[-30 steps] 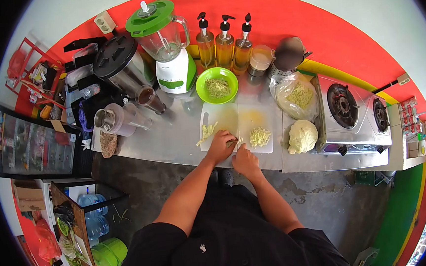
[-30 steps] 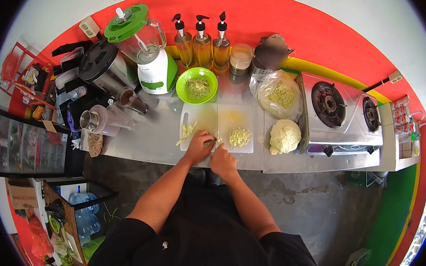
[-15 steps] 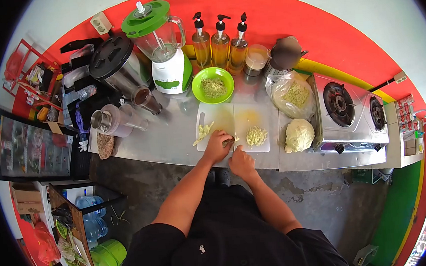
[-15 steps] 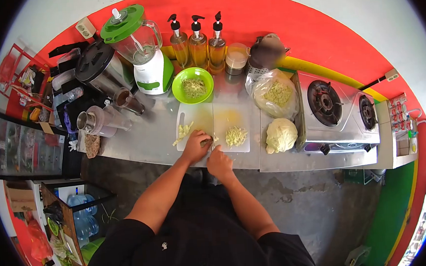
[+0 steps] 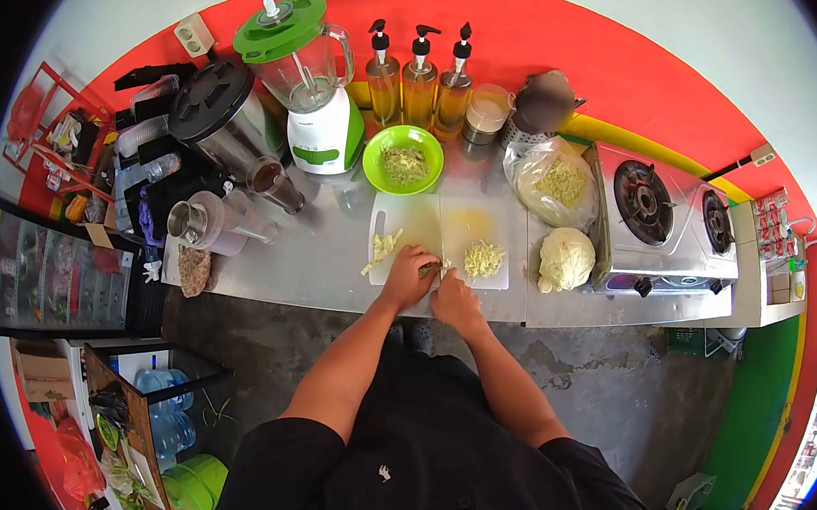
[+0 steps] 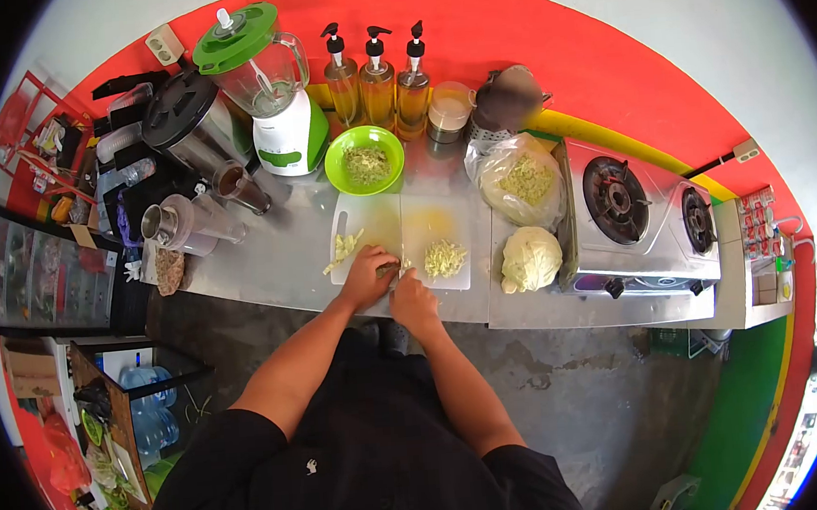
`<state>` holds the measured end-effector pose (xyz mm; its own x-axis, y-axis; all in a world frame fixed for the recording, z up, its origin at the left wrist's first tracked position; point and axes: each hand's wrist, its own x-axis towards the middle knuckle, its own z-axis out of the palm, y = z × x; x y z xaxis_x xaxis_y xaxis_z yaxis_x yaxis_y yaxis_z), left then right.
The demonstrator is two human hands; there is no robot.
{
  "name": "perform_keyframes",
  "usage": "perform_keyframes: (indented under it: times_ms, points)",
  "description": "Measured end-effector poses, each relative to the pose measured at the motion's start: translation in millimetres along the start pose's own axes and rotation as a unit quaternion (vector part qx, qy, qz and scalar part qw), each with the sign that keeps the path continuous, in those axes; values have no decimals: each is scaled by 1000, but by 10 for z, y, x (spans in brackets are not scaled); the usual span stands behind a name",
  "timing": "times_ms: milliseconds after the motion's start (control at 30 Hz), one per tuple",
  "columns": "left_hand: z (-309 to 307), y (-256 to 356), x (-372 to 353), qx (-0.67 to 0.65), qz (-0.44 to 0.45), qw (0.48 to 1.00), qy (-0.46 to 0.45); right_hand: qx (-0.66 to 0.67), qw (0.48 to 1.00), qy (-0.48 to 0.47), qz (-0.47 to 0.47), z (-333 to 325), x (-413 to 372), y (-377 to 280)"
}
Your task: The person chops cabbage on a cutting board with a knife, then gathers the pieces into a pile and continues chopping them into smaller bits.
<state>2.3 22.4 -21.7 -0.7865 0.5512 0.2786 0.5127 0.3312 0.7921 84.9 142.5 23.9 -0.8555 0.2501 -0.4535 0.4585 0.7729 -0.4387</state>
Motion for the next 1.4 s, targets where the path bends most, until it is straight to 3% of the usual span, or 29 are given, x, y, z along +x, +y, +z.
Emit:
perform_keyframes:
  times_ms: [167, 933, 1200, 1400]
  points:
    - [-83, 90, 17, -27, -26, 999, -19, 24, 1000, -12, -7, 16, -47, 18]
    - [-49, -27, -22, -11, 31, 999, -4, -1, 1000, -9, -6, 59, -89, -54]
    - [-33, -17, -24, -14, 12, 1000, -5, 46, 999, 3, -8, 45, -8, -1]
    - [-31, -3, -15, -2, -10, 1000, -14, 1, 1000, -5, -8, 98, -115, -3]
